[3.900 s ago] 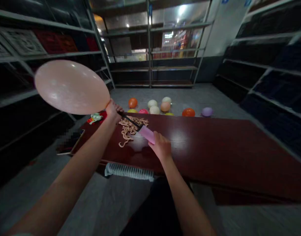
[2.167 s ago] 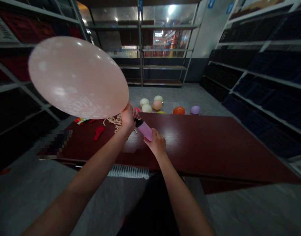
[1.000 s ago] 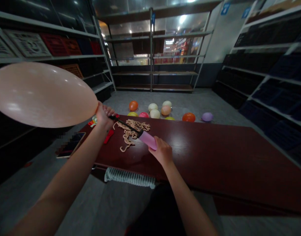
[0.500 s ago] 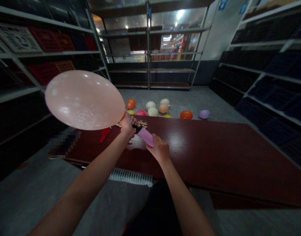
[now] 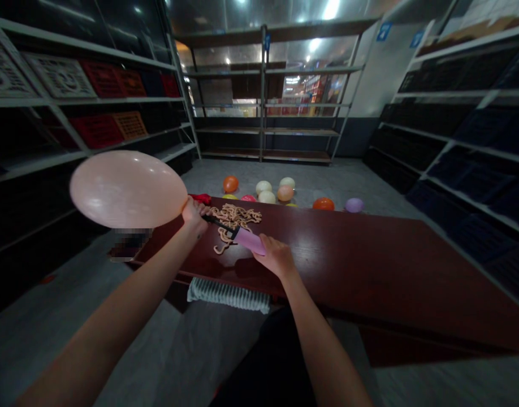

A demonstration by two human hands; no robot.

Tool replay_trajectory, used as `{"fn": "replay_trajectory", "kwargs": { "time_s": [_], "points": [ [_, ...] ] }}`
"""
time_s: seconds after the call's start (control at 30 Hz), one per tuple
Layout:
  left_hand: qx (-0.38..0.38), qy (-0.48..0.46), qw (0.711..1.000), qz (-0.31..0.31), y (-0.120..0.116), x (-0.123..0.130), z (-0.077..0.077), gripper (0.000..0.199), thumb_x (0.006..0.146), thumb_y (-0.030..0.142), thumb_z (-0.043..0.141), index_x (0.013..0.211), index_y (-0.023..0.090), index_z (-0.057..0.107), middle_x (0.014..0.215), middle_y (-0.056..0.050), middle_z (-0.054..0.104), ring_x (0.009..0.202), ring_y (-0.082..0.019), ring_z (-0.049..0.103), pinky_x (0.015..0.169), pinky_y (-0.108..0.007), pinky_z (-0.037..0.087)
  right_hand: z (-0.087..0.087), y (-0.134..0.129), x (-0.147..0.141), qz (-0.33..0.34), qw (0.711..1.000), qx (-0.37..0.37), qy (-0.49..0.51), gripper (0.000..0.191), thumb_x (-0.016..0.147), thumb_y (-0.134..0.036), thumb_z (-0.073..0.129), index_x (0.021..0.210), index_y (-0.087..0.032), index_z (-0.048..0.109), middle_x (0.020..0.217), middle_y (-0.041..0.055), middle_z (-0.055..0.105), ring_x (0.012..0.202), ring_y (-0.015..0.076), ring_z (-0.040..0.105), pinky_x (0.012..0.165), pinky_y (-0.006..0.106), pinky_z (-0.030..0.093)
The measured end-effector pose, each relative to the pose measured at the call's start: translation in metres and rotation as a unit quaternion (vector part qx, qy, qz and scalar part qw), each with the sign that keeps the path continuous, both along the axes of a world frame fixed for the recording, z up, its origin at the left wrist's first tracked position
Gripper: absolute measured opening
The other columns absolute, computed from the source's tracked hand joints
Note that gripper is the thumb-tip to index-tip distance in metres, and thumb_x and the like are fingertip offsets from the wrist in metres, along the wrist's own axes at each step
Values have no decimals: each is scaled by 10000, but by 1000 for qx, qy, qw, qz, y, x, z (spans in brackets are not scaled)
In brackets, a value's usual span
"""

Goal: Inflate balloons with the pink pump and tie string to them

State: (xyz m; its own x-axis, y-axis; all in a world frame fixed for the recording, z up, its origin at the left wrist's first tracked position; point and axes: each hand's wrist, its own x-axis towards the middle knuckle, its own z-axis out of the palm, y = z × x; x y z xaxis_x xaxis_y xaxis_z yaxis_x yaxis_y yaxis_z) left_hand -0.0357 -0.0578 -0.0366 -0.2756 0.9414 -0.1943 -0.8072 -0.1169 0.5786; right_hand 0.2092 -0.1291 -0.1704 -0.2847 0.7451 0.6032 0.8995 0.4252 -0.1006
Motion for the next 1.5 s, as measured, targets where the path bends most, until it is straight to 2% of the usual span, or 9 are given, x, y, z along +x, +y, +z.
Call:
{"fn": "replay_trajectory", "kwargs": {
  "time_s": [0.1, 0.2, 0.4, 0.6, 0.77, 0.87, 1.23, 1.37, 1.5],
  "points": [
    [-27, 23, 998, 49, 5, -16, 25, 457, 1031, 323, 429, 668, 207, 177, 450, 86, 169, 332, -70, 198, 386, -213, 211, 1, -2, 1, 12, 1000, 18, 10, 362, 894, -381, 662, 1185, -166, 659, 978, 71, 780, 823, 197, 726, 709, 269, 479],
    [-18, 37, 997, 58, 15, -22, 46, 482, 1030, 411, 451, 669, 207, 204, 454, 87, 180, 331, -66, 199, 386, -212, 213, 2, -1, 1, 13, 998, 56, 34, 377, 886, -391, 678, 1181, -158, 661, 962, 70, 781, 780, 194, 725, 697, 276, 490],
    [14, 47, 997, 54, 33, 4, 64, 479, 1036, 363, 443, 662, 209, 184, 467, 78, 164, 355, -72, 174, 385, -224, 197, 3, 3, 6, -34, 991, 100, 77, 367, 875, -391, 675, 1150, -148, 671, 916, 80, 780, 728, 207, 722, 660, 292, 494],
    [45, 69, 997, -1, 43, 61, 55, 506, 1053, 447, 436, 668, 218, 202, 474, 75, 146, 376, -71, 154, 411, -253, 185, 4, 4, 8, -78, 988, 76, 107, 366, 863, -399, 665, 1136, -156, 667, 913, 76, 779, 743, 213, 727, 655, 288, 490],
    [26, 93, 994, -56, 32, 119, 27, 482, 1047, 389, 465, 654, 221, 241, 456, 70, 172, 368, -69, 173, 423, -265, 170, 3, 5, 7, -124, 983, 49, 123, 397, 857, -428, 666, 1148, -158, 667, 914, 76, 778, 732, 220, 721, 626, 293, 462],
    [6, 99, 994, -53, 27, 131, 10, 442, 1036, 253, 444, 640, 223, 251, 439, 66, 198, 356, -70, 192, 414, -265, 175, 3, 6, 6, -141, 984, 38, 106, 406, 845, -430, 676, 1148, -161, 669, 888, 69, 773, 700, 220, 709, 596, 296, 430],
    [-59, 7, 997, -55, 34, 76, -26, 415, 990, 199, 428, 627, 220, 228, 463, 70, 205, 347, -80, 214, 394, -235, 204, 1, 9, 2, -56, 998, 17, 36, 327, 888, -408, 637, 1124, -185, 673, 898, 56, 766, 756, 196, 703, 616, 274, 386],
    [-68, -6, 998, 0, 24, 59, -21, 408, 994, 182, 428, 650, 220, 211, 468, 75, 204, 345, -65, 210, 398, -224, 192, 0, 8, 1, -42, 999, 16, 20, 349, 883, -406, 647, 1154, -187, 676, 909, 57, 768, 746, 196, 702, 630, 276, 399],
    [-64, -27, 998, 9, 21, 26, -7, 384, 989, 156, 414, 672, 218, 205, 471, 82, 198, 337, -64, 207, 396, -215, 188, 0, 5, 1, -23, 999, 14, 18, 403, 879, -415, 650, 1199, -172, 668, 944, 76, 768, 788, 218, 709, 658, 288, 435]
  ]
}}
